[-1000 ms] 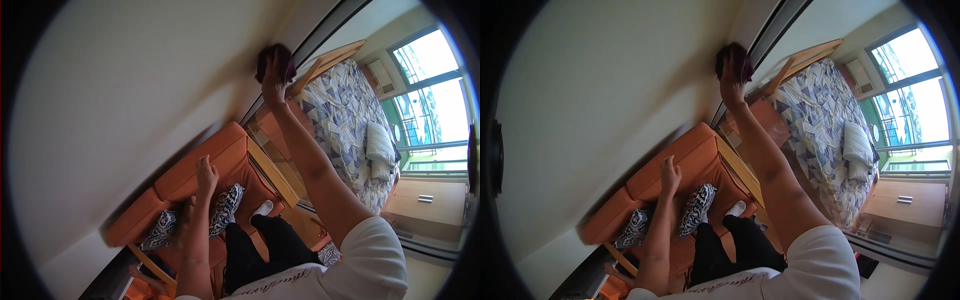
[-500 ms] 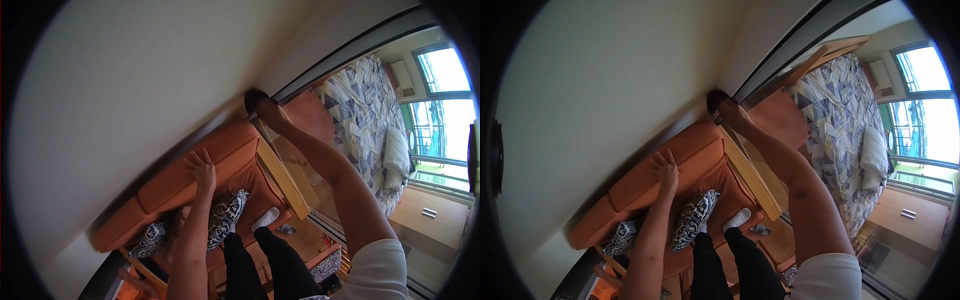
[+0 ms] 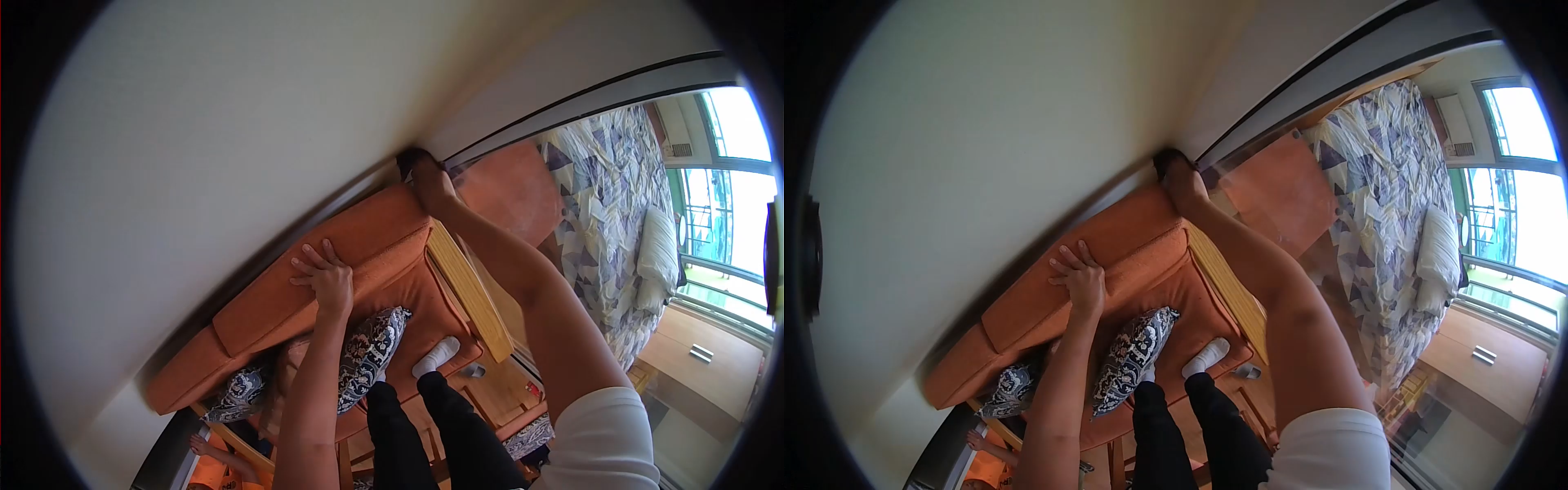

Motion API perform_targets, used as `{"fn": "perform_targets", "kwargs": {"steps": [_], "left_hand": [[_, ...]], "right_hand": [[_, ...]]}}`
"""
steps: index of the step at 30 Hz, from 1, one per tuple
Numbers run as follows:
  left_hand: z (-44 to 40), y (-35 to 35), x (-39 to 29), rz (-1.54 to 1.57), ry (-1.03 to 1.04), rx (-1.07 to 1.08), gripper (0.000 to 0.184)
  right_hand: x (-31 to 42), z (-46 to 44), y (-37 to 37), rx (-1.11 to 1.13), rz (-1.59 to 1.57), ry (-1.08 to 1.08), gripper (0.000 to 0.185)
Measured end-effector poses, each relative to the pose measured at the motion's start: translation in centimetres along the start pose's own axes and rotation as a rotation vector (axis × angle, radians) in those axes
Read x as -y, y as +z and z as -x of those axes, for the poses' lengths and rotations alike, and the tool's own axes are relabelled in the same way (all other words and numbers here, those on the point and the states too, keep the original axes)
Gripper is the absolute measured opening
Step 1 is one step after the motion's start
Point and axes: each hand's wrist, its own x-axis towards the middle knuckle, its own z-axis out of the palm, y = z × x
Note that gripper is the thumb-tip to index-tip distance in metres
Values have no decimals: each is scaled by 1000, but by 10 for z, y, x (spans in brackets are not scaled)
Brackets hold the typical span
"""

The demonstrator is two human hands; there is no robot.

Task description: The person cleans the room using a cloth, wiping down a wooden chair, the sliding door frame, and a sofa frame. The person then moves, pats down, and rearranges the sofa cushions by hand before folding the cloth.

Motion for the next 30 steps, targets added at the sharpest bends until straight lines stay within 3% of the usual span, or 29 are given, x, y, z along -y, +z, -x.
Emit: {"fn": "perform_targets", "kwargs": {"steps": [2, 4, 8, 10, 14, 16, 18, 20, 21, 22, 23, 25, 27, 29, 30], "left_hand": [[1, 2, 1, 13, -3, -17, 50], [1, 2, 1, 17, -5, -22, 50], [1, -8, 3, 32, -1, 2, 52], [0, -9, 3, 26, -13, 12, 53], [-4, 0, -1, 33, -39, 19, 54], [-2, 0, -3, 91, -65, 43, 55], [-7, 3, -2, 241, -141, 107, 59], [-10, 3, -2, 406, -188, 123, 63], [-8, 1, 1, 444, -183, 108, 64], [-7, -1, 4, 453, -163, 129, 64], [-3, -5, 8, 449, -145, 153, 64], [13, -21, 18, 488, -150, -19, 60], [6, -57, 43, 795, 134, 356, 51], [15, -99, 41, 1026, 153, 107, 53], [13, -137, 46, 1068, 216, -88, 52]], "right_hand": [[-3, 11, -31, -124, -130, 71, 27], [-9, 17, -63, -287, 25, -35, 28], [-7, 7, -22, -434, 146, -75, 30], [-2, -2, -10, 64, -911, 376, 34], [-4, 0, -6, 73, -737, 253, 34], [-14, 8, 4, -147, -246, -7, 33], [-20, 15, -42, -27, -312, 88, 29], [-25, 25, -97, 18, -675, 347, 26], [-44, 19, -67, -325, -197, 51, 26], [-34, 36, -169, 77, 434, -107, 32], [-45, 47, -207, 45, 479, -84, 32], [-67, 61, -282, -322, 493, -273, 35], [-79, 74, -374, -378, 551, -239, 35], [-91, 83, -466, -440, 598, -208, 35], [-98, 89, -510, -579, 599, -206, 29]]}}
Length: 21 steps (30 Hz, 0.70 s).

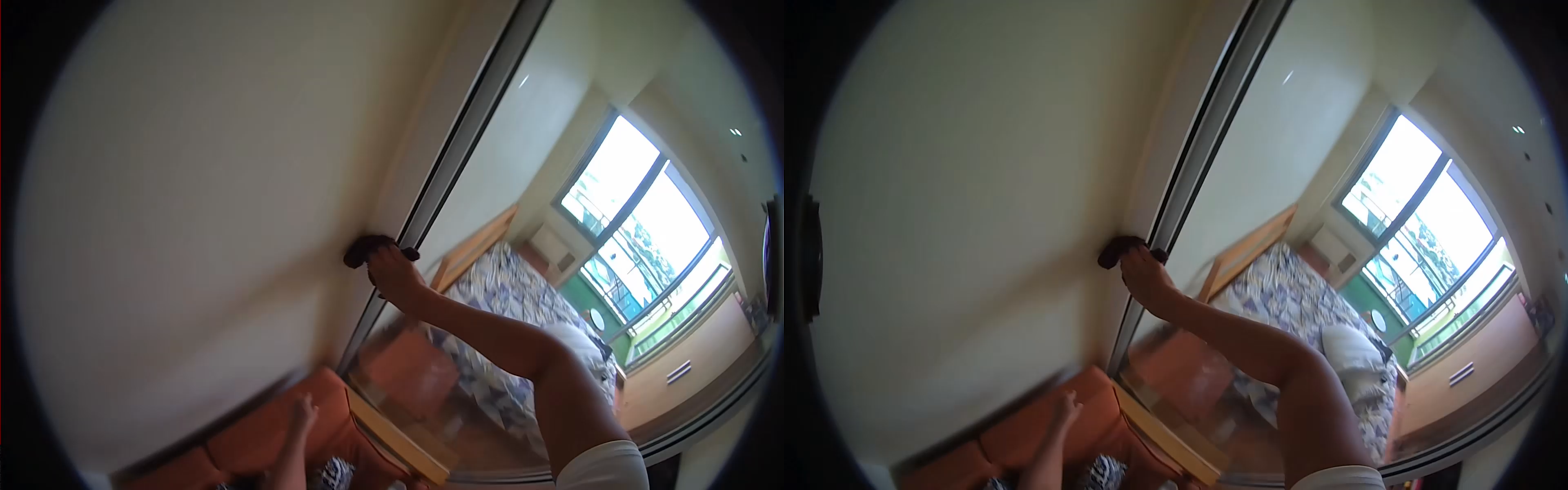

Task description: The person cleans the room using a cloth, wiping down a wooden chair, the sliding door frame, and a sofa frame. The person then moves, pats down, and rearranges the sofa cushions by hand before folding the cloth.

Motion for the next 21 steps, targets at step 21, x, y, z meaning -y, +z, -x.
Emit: {"fn": "perform_targets", "kwargs": {"steps": [21], "left_hand": [[-29, -550, -355, -321, 960, -1148, 17]], "right_hand": [[-382, -199, -362, -619, 189, 535, 23]]}}
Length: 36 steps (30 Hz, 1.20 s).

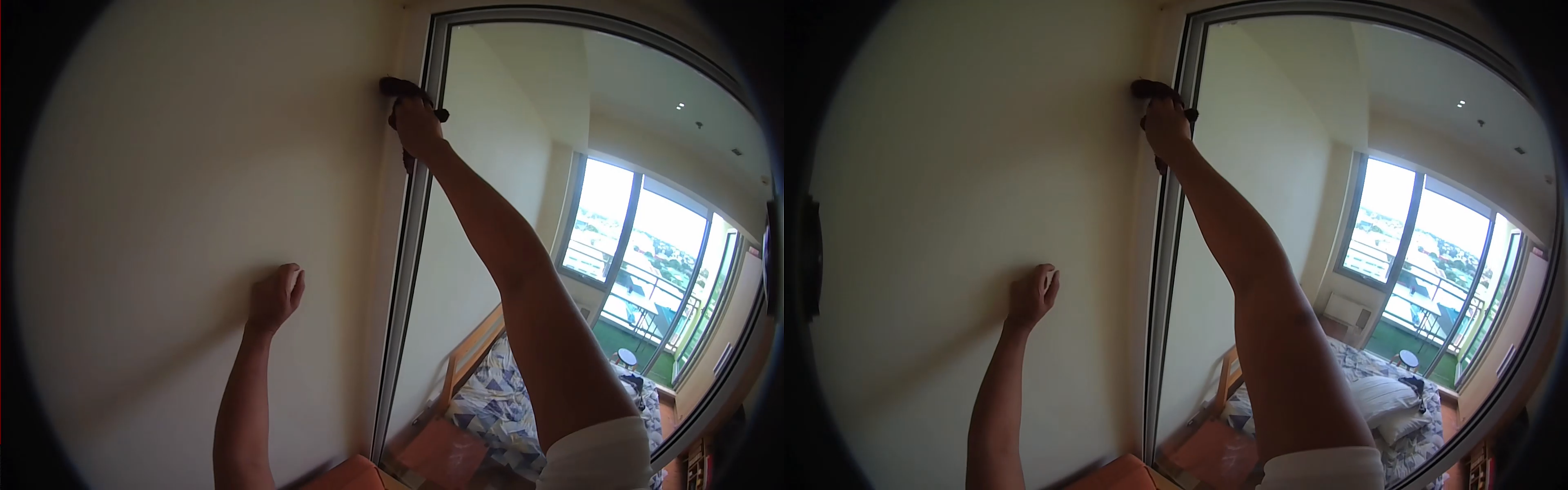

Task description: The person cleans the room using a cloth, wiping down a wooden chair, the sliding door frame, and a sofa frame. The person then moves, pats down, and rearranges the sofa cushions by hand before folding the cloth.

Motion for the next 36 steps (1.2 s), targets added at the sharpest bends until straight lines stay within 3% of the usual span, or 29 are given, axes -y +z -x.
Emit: {"fn": "perform_targets", "kwargs": {"steps": [3, 4, 5, 6, 8, 11, 12, 14, 15, 17, 19, 23, 25, 28, 30, 31, 36], "left_hand": [[-1, -2, -10, -115, 93, -64, 19], [-1, -3, -10, -127, 99, -84, 19], [-1, -4, -11, -140, 103, -105, 20], [0, -5, -11, -138, 99, -96, 20], [0, -4, -10, -110, 121, -125, 21], [1, -3, -8, -91, 117, -130, 22], [1, -3, -8, -94, 120, -123, 22], [0, -4, -9, -61, 120, -142, 22], [0, -5, -10, -63, 123, -139, 22], [1, -7, -10, -90, 93, -77, 21], [1, -7, -10, -94, 90, -68, 21], [1, -8, -12, -63, 106, -101, 21], [0, -7, -10, -22, 139, -143, 23], [2, -9, -9, -51, 119, -97, 21], [4, -9, -8, -74, 128, -91, 22], [5, -8, -7, -68, 120, -90, 22], [2, -10, -11, -68, 114, -104, 24]], "right_hand": [[36, 66, 12, 43, -208, 58, 25], [53, 101, 19, 85, -64, 8, 28], [68, 139, 29, -20, -142, -14, 36], [88, 178, 38, 51, -224, 102, 46], [125, 239, 33, 39, -411, 139, 62], [141, 278, 50, 22, -635, 318, 70], [135, 261, 38, 98, -541, 318, 73], [118, 206, 19, 40, -634, 411, 64], [104, 178, 30, -177, -458, 290, 67], [88, 108, 14, -190, -554, 408, 62], [77, 70, 14, -272, -450, 422, 62], [100, 101, 31, -316, -234, 443, 61], [127, 157, 42, -183, -333, 498, 56], [149, 193, 40, -199, -524, 616, 52], [152, 180, 7, -158, -700, 634, 49], [136, 175, 35, -184, -410, 449, 54], [67, 48, 25, -408, -285, 414, 67]]}}
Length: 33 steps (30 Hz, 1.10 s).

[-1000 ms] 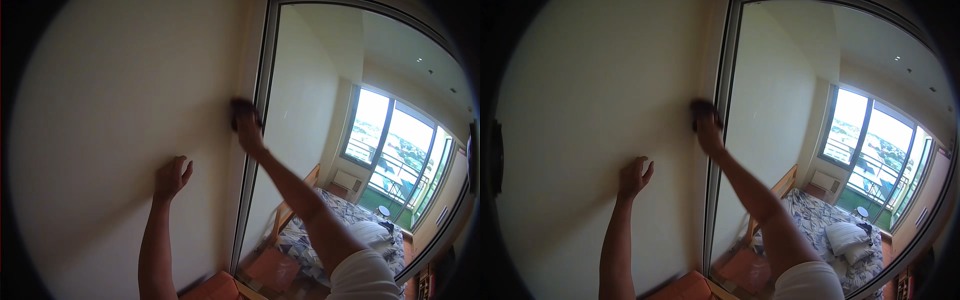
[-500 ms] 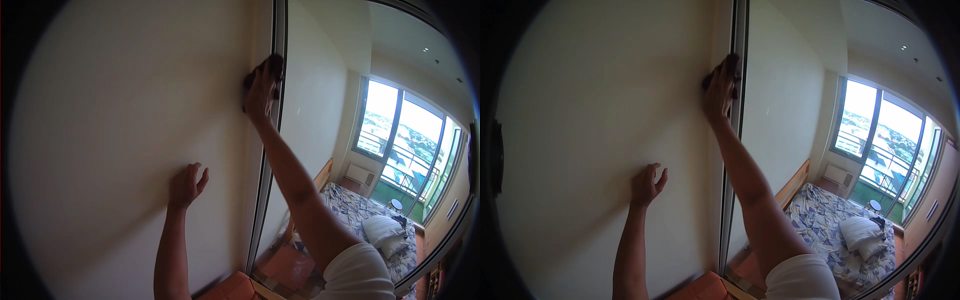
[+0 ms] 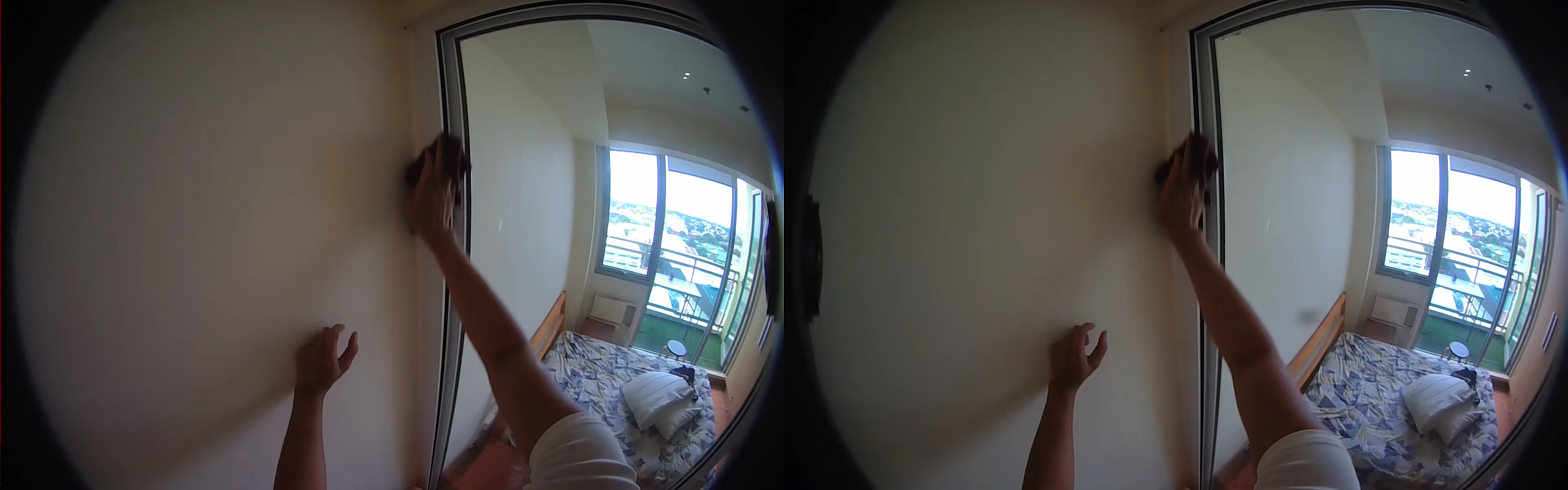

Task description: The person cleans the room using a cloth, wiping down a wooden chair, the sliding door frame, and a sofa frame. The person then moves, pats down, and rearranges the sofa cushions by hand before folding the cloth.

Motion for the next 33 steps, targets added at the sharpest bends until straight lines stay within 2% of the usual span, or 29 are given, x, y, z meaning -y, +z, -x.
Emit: {"fn": "perform_targets", "kwargs": {"steps": [2, 4, 6, 8, 12, 14, 15, 17, 18, 20, 21, 22, 24, 25, 26, 28, 33], "left_hand": [[2, 2, 1, -10, 8, -20, 25], [1, 6, 2, -18, 6, -46, 27], [1, 6, 2, -31, 4, -32, 29], [0, 5, 3, -42, -5, -35, 28], [1, 6, 5, -50, -1, -12, 26], [1, 6, 4, -49, -17, -4, 26], [1, 5, 3, -50, -26, 0, 26], [0, 4, 4, -44, -23, -11, 25], [1, 4, 3, -45, -17, -18, 25], [1, 3, 2, -33, -21, -26, 25], [0, 2, 2, -32, -20, -26, 25], [-1, 3, 1, -22, -21, -40, 25], [1, 4, 2, -11, -31, -36, 24], [0, 4, 2, -3, -37, -52, 24], [1, 3, 2, -14, -29, -53, 24], [-1, 4, -1, -3, -27, -64, 24], [1, 4, 1, -20, -29, -45, 24]], "right_hand": [[-6, -60, 20, -105, -52, -14, 62], [-7, -116, 28, -113, -136, 55, 55], [-7, -164, 30, -1, 30, 48, 55], [-21, -210, 47, 6, -180, 20, 59], [-25, -254, 66, -29, -29, -50, 44], [-28, -252, 91, -65, 65, 81, 42], [-20, -237, 82, -63, 68, 74, 42], [-6, -186, 49, 14, 848, -302, 37], [-11, -179, 46, 12, 860, -315, 37], [-21, -169, 37, 102, 227, -156, 30], [-24, -172, 23, 4, 177, -228, 18], [-23, -183, 9, -1, 187, -241, 18], [-26, -212, -2, -43, 221, -441, 13], [-25, -232, -4, -41, 376, -469, 16], [-20, -244, -15, -39, 387, -481, 16], [-7, -267, -42, 274, 983, -577, 19], [-20, -292, -81, 221, 1164, -496, 20]]}}
